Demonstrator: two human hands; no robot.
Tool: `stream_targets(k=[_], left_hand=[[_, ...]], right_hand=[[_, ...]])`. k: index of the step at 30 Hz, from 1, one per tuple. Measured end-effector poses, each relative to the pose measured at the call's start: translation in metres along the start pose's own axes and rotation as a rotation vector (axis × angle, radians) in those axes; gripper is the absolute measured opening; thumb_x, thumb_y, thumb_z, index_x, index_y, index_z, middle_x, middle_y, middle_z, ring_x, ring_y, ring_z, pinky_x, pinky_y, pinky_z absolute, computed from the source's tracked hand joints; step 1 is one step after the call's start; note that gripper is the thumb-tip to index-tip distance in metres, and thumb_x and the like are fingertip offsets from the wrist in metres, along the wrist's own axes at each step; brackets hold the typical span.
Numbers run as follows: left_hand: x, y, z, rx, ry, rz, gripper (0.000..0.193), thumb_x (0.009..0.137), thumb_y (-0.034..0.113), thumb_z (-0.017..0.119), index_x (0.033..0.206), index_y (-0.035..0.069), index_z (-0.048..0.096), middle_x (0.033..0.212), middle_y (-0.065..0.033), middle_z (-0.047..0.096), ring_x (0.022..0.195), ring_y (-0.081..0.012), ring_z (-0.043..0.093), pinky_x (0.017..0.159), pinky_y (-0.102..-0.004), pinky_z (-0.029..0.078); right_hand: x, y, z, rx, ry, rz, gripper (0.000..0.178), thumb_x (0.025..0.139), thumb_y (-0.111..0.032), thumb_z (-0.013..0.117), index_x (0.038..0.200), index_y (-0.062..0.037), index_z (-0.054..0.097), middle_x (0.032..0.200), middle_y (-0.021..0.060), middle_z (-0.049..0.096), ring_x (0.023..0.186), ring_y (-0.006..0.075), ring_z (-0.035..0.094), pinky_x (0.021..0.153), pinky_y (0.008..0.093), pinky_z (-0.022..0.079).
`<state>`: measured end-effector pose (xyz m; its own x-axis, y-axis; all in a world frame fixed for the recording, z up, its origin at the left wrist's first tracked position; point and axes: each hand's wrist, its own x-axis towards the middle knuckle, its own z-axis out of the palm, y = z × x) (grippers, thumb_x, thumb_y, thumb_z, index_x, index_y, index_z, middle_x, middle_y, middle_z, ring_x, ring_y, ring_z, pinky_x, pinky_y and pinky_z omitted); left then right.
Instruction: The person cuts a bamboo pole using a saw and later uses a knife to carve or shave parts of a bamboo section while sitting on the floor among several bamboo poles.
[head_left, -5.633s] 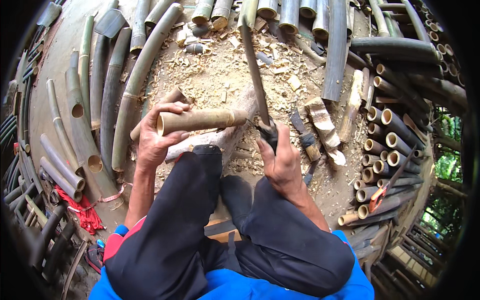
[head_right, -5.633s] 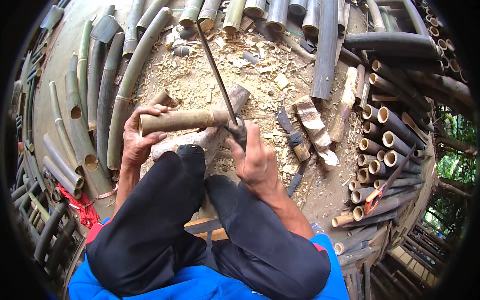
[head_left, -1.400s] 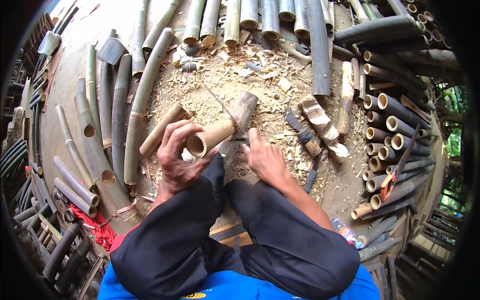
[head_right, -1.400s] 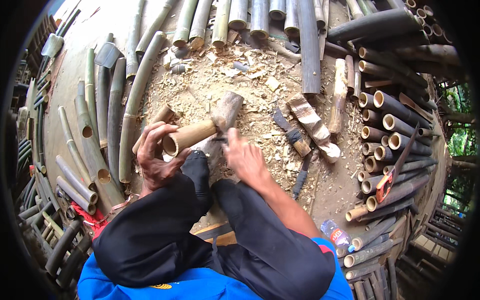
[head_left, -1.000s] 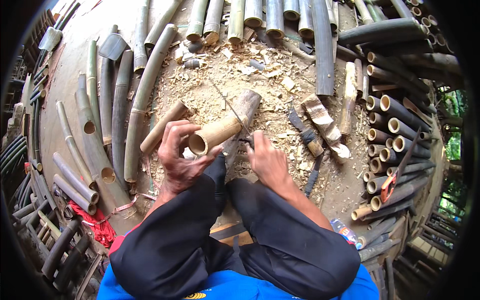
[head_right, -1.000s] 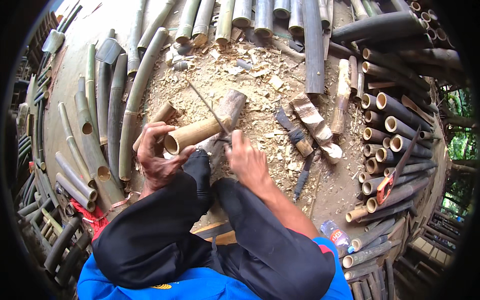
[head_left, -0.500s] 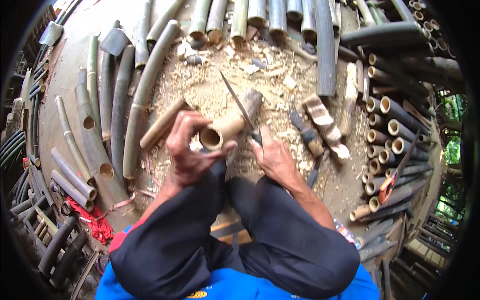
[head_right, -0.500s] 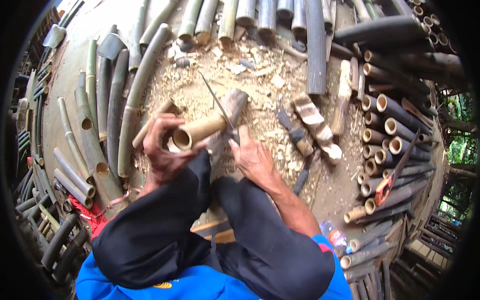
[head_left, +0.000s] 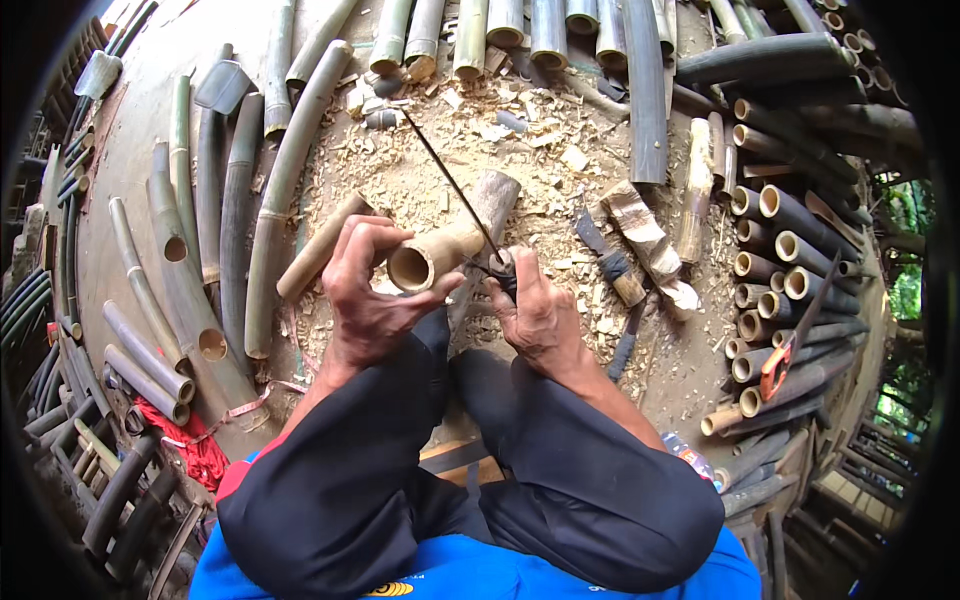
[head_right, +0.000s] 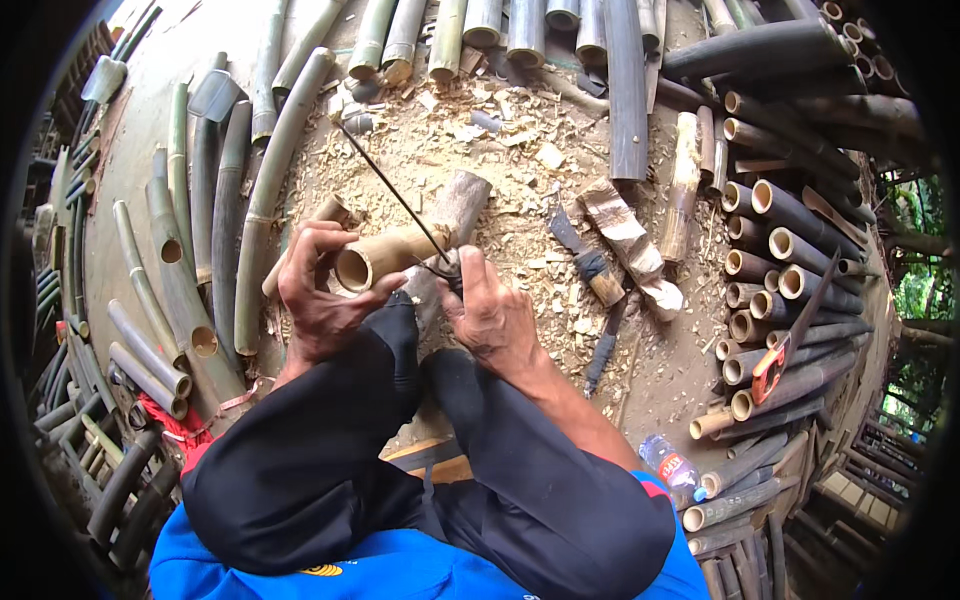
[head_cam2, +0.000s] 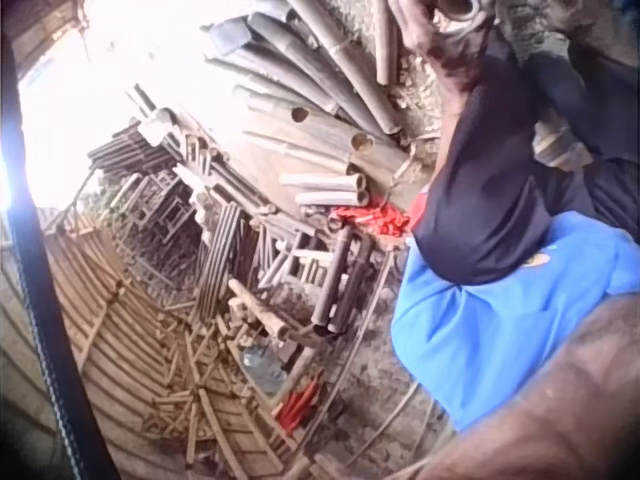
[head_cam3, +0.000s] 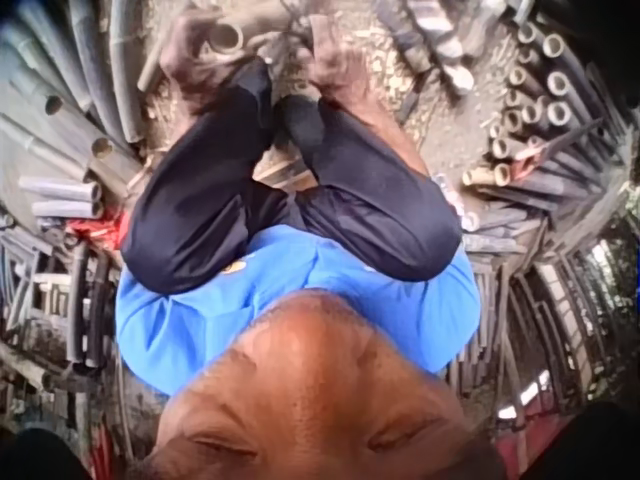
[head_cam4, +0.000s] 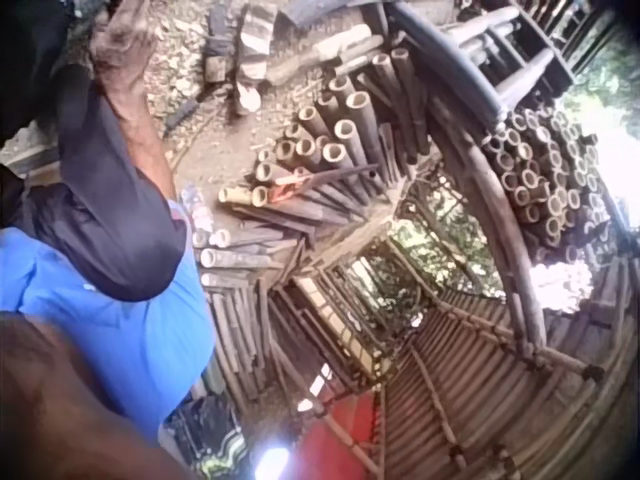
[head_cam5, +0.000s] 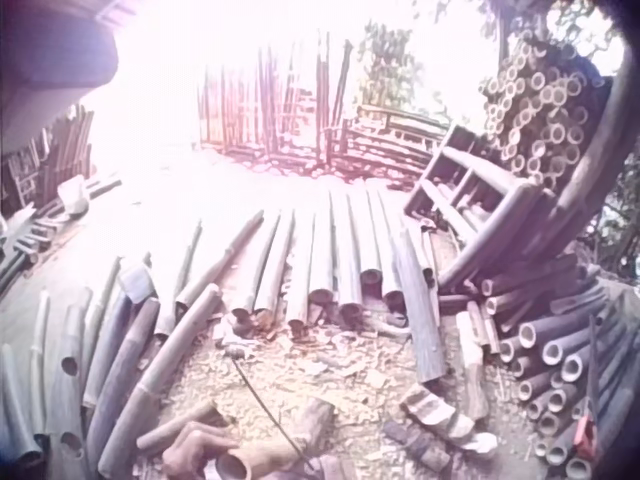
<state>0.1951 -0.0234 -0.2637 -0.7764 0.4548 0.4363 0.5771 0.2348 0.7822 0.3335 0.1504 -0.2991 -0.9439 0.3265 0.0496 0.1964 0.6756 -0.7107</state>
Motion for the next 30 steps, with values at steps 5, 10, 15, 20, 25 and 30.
stream_targets(k=[5, 10, 15, 20, 25, 30], left_hand=[[0.011, 0.004, -0.008, 0.029, 0.008, -0.032, 0.054, 0.066, 0.021, 0.100, 0.098, 0.001, 0.061, 0.096, -0.0112, 0.061, 0.089, -0.0229, 0.064, 0.078, -0.0361, 0.056], [-0.010, -0.003, -0.009, 0.049, 0.019, -0.189, 0.055, 0.066, 0.016, 0.101, 0.098, 0.002, 0.059, 0.094, -0.0060, 0.061, 0.088, -0.0137, 0.064, 0.079, -0.0295, 0.054], [0.000, 0.005, -0.009, 0.105, 0.010, -0.118, 0.055, 0.065, 0.017, 0.101, 0.098, 0.001, 0.060, 0.094, -0.0067, 0.061, 0.087, -0.0145, 0.064, 0.080, -0.0296, 0.054], [-0.002, 0.004, -0.027, 0.089, -0.006, -0.256, 0.054, 0.065, 0.021, 0.101, 0.096, 0.002, 0.060, 0.095, -0.0074, 0.064, 0.087, -0.0144, 0.065, 0.077, -0.0303, 0.054], [0.007, -0.042, -0.091, 0.159, -0.585, -0.727, 0.050, 0.070, 0.029, 0.095, 0.098, -0.003, 0.068, 0.083, -0.0065, 0.069, 0.076, -0.0139, 0.067, 0.069, -0.0305, 0.054], [-0.060, -0.098, -0.079, -0.775, -0.385, -1.114, 0.066, 0.077, 0.035, 0.087, 0.124, -0.004, 0.062, 0.092, -0.0063, 0.069, 0.077, -0.0159, 0.069, 0.071, -0.0296, 0.057]], right_hand=[[0.012, 0.057, 0.007, -0.065, -0.193, 0.258, 0.032, 0.105, -0.027, 0.058, 0.123, -0.0014, 0.047, 0.082, 0.0287, 0.069, 0.077, 0.0493, 0.070, 0.064, 0.0543, 0.054], [-0.011, -0.015, -0.004, 0.165, -0.019, 0.114, 0.035, 0.105, -0.028, 0.061, 0.124, -0.0026, 0.048, 0.087, 0.0267, 0.071, 0.077, 0.0500, 0.071, 0.064, 0.0546, 0.054], [0.009, 0.039, 0.016, -0.066, -0.286, 0.401, 0.026, 0.107, -0.027, 0.056, 0.112, -0.0043, 0.044, 0.082, 0.0267, 0.069, 0.070, 0.0477, 0.070, 0.058, 0.0557, 0.055], [0.001, -0.002, -0.010, 0.114, -0.156, 0.296, 0.028, 0.105, -0.022, 0.059, 0.117, -0.0008, 0.047, 0.081, 0.0289, 0.068, 0.076, 0.0514, 0.069, 0.068, 0.0552, 0.054], [-0.014, 0.008, -0.022, 1.030, -0.060, 0.395, 0.034, 0.101, -0.014, 0.056, 0.131, -0.0026, 0.048, 0.088, 0.0101, 0.065, 0.065, 0.0157, 0.065, 0.060, 0.0328, 0.056], [-0.022, 0.021, -0.019, 1.553, -0.230, 0.755, 0.041, 0.103, -0.018, 0.057, 0.139, -0.0042, 0.043, 0.086, 0.0134, 0.062, 0.059, 0.0188, 0.063, 0.052, 0.0350, 0.057]])
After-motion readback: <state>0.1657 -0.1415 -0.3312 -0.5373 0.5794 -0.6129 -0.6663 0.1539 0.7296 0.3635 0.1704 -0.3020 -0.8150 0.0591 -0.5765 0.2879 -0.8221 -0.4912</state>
